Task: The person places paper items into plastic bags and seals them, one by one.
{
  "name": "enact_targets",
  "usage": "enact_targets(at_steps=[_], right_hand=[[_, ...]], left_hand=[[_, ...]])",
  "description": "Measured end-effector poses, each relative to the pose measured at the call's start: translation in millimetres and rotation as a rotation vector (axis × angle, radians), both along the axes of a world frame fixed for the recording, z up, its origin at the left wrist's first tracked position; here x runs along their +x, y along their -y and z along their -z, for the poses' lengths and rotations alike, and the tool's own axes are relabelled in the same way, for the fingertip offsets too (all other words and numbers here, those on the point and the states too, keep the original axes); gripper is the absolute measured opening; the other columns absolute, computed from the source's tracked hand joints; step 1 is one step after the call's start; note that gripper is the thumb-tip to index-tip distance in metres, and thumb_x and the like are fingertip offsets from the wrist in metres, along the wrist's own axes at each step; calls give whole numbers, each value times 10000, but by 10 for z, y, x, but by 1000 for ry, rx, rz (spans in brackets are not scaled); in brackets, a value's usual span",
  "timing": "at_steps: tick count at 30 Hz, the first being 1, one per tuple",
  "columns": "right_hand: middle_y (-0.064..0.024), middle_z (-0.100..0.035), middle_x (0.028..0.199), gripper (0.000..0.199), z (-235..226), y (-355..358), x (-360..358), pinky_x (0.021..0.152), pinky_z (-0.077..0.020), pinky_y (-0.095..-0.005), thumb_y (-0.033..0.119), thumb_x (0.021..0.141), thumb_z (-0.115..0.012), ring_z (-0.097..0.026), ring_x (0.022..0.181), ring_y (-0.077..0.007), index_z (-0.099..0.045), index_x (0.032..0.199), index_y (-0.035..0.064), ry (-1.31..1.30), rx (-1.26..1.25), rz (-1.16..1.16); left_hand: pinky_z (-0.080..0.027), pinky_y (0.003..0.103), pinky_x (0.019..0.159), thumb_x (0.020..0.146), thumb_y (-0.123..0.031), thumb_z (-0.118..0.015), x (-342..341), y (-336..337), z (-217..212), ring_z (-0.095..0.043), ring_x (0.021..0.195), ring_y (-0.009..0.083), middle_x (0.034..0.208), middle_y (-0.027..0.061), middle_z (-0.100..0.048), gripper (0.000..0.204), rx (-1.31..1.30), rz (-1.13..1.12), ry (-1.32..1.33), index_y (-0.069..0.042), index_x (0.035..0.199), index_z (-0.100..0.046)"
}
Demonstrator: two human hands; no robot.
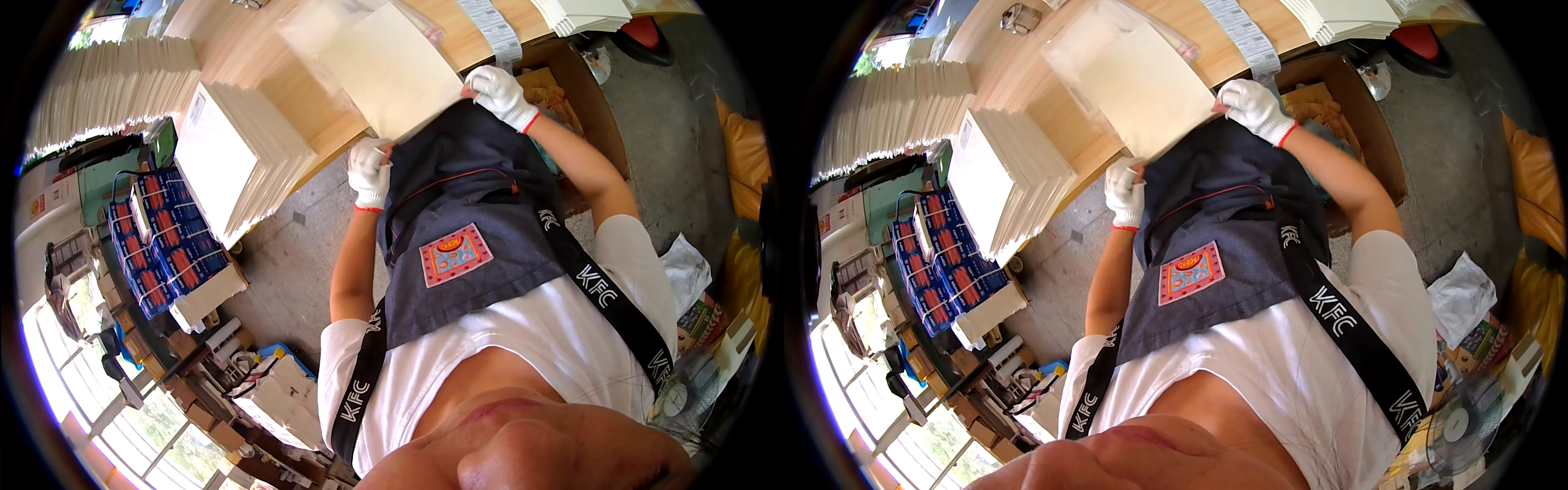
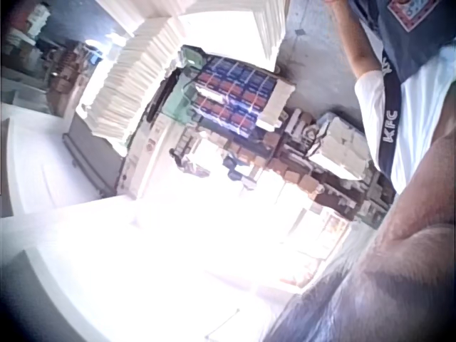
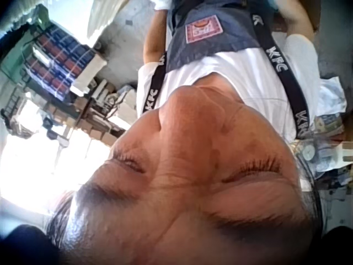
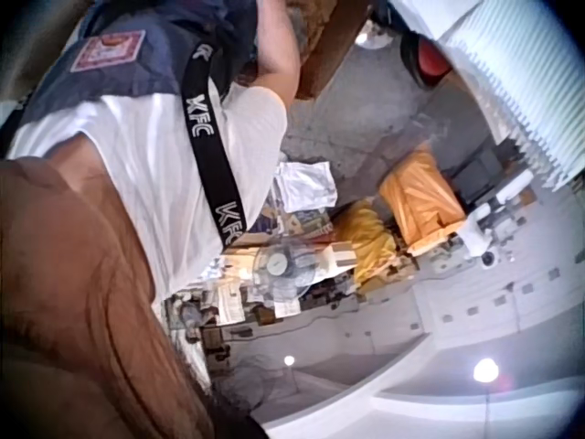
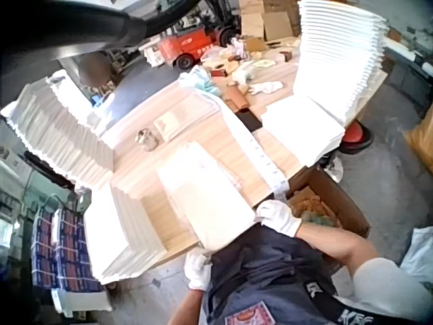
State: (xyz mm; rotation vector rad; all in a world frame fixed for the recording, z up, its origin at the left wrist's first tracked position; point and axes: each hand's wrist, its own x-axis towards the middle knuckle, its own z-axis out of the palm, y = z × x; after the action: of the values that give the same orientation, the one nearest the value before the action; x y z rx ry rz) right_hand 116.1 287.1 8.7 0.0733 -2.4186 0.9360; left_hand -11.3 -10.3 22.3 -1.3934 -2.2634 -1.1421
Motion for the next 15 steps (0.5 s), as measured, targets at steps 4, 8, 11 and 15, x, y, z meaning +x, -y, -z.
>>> enact_targets(at_steps=[4, 8, 11, 15], right_hand=[[-68, -554, 648, 175, 225, 459, -155, 562, -408, -293, 136, 789, -658, -455, 551, -124, -510, 786, 44, 264, -687, 556], [-9, -506, 618, 140, 237, 509, -140, 487, -375, -260, 78, 786, -623, -434, 527, -82, -484, 796, 64, 107, -1040, 574], [11, -472, 614, 100, 338, 279, 76, 440, -354, -232, 39, 800, -556, -444, 517, -62, -481, 853, 78, -35, -1087, 732], [-57, -591, 810, 210, 613, -351, 660, 585, -451, -308, 172, 797, -551, -578, 656, -178, -507, 990, 101, 466, -753, 815]], left_hand=[[-409, 266, 640, 807, -20, -606, 214, -144, 312, -488, 670, 141, 728, 28, -529, 65, 328, -404, 679, -59, 844, -569], [-382, 226, 593, 839, -51, -586, 233, -245, 402, -491, 657, 86, 784, -24, -535, 147, 879, -422, 1158, -119, 935, -498], [-426, 211, 570, 856, -46, -549, 269, -368, 238, -549, 691, 111, 845, -8, -582, 128, 1131, -464, 1523, -123, 954, -521], [-538, 312, 622, 907, -61, -439, 199, -101, 733, -575, 730, 167, 862, 57, -589, 122, 1324, -358, 2000, -51, 973, -541]])
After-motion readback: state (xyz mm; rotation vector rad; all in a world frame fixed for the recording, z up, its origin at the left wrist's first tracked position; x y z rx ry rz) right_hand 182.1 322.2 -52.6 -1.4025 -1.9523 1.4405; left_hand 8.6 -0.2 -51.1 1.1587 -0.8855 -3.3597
